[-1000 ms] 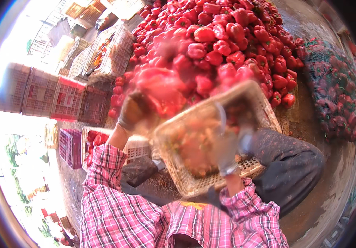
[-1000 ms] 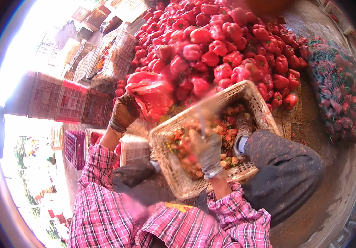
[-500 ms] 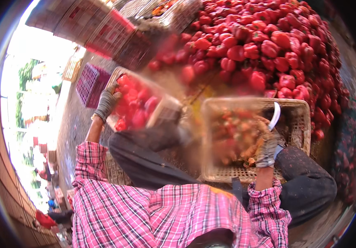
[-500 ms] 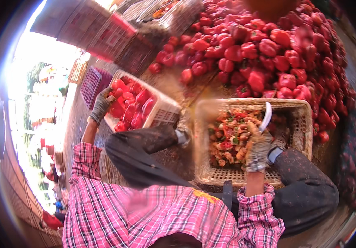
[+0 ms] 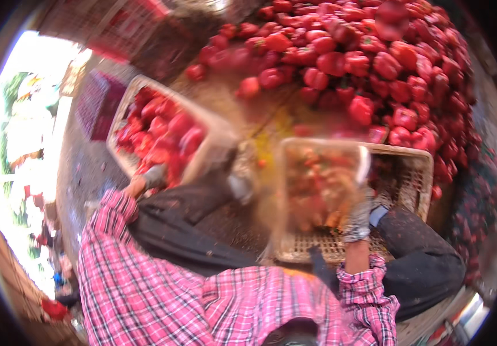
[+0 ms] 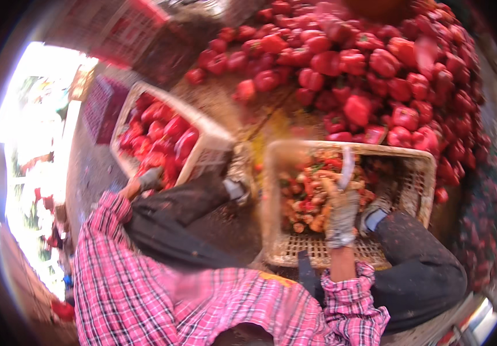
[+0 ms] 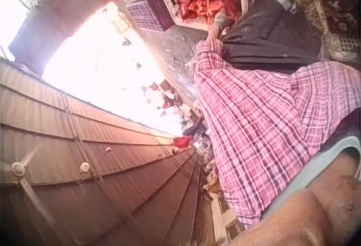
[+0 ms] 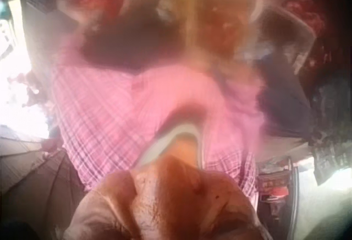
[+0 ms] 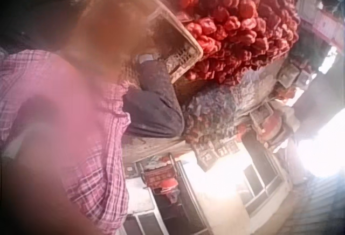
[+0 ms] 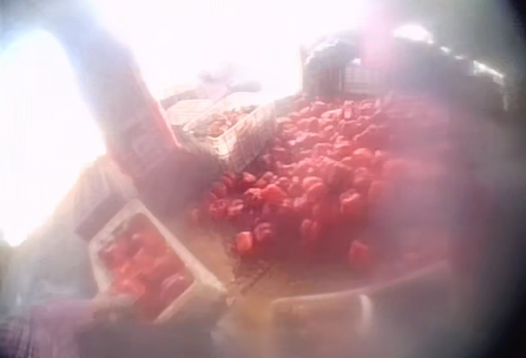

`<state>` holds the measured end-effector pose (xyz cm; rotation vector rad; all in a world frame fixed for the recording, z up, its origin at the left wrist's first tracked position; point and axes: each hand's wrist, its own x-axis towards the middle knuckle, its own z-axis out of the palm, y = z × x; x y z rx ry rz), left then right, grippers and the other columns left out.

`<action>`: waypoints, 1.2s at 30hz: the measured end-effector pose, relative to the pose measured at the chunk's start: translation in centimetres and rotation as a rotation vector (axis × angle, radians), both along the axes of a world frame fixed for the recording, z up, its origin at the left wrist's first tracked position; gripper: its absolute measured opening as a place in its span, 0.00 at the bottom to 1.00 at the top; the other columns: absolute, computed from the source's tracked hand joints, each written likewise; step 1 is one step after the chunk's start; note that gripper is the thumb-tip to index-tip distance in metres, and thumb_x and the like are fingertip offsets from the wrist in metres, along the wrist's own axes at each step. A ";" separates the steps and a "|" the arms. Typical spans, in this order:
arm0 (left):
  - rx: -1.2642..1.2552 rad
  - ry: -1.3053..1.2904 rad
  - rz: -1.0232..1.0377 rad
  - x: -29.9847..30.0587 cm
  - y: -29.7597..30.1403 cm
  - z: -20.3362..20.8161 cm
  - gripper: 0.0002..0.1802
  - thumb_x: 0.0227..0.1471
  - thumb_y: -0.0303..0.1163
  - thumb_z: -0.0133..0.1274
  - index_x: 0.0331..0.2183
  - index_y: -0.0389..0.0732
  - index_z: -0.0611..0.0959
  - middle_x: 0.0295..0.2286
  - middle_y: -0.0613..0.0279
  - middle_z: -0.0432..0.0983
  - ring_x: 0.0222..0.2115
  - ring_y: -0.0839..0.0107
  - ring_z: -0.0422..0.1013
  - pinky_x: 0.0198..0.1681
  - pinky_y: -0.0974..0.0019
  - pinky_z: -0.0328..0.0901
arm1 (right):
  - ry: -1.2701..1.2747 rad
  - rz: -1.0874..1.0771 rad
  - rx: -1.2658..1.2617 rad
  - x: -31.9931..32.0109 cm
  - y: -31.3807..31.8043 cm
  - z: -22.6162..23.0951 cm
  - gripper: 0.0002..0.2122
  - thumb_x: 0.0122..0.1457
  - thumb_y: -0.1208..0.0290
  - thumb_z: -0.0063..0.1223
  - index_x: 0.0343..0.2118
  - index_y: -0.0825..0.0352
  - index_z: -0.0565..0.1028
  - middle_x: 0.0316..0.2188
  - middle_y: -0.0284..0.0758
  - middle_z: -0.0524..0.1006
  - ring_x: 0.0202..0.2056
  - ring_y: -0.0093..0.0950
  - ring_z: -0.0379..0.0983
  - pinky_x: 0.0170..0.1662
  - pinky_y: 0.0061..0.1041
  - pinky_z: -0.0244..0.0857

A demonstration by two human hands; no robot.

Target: The person sorts red bell peppers by hand, picking them from a large pile and placing them into crates.

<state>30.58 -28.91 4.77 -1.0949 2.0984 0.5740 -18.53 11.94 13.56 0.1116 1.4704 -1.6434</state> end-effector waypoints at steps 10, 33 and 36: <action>0.239 0.455 0.193 -31.3 4.0 7.5 0.10 0.55 0.34 0.55 0.27 0.37 0.81 0.20 0.66 0.74 0.22 0.77 0.70 0.25 0.66 0.66 | 0.205 0.010 0.051 -1.1 0.9 -3.8 0.06 0.62 0.73 0.56 0.39 0.66 0.80 0.33 0.33 0.81 0.21 0.16 0.73 0.22 0.14 0.66; 1.107 1.217 0.403 -54.2 18.8 8.6 0.36 0.46 0.33 0.64 0.57 0.44 0.70 0.50 0.61 0.73 0.50 0.65 0.72 0.55 0.58 0.68 | 0.428 0.107 0.396 -4.6 1.9 0.6 0.21 0.61 0.72 0.54 0.57 0.66 0.70 0.29 0.35 0.80 0.21 0.21 0.74 0.23 0.21 0.72; 0.931 1.188 0.389 -49.9 22.5 11.1 0.46 0.41 0.30 0.67 0.61 0.45 0.65 0.54 0.63 0.69 0.55 0.69 0.66 0.59 0.61 0.63 | 0.735 0.449 0.541 -3.1 2.3 1.0 0.26 0.61 0.75 0.52 0.63 0.69 0.62 0.36 0.45 0.79 0.31 0.33 0.77 0.37 0.29 0.75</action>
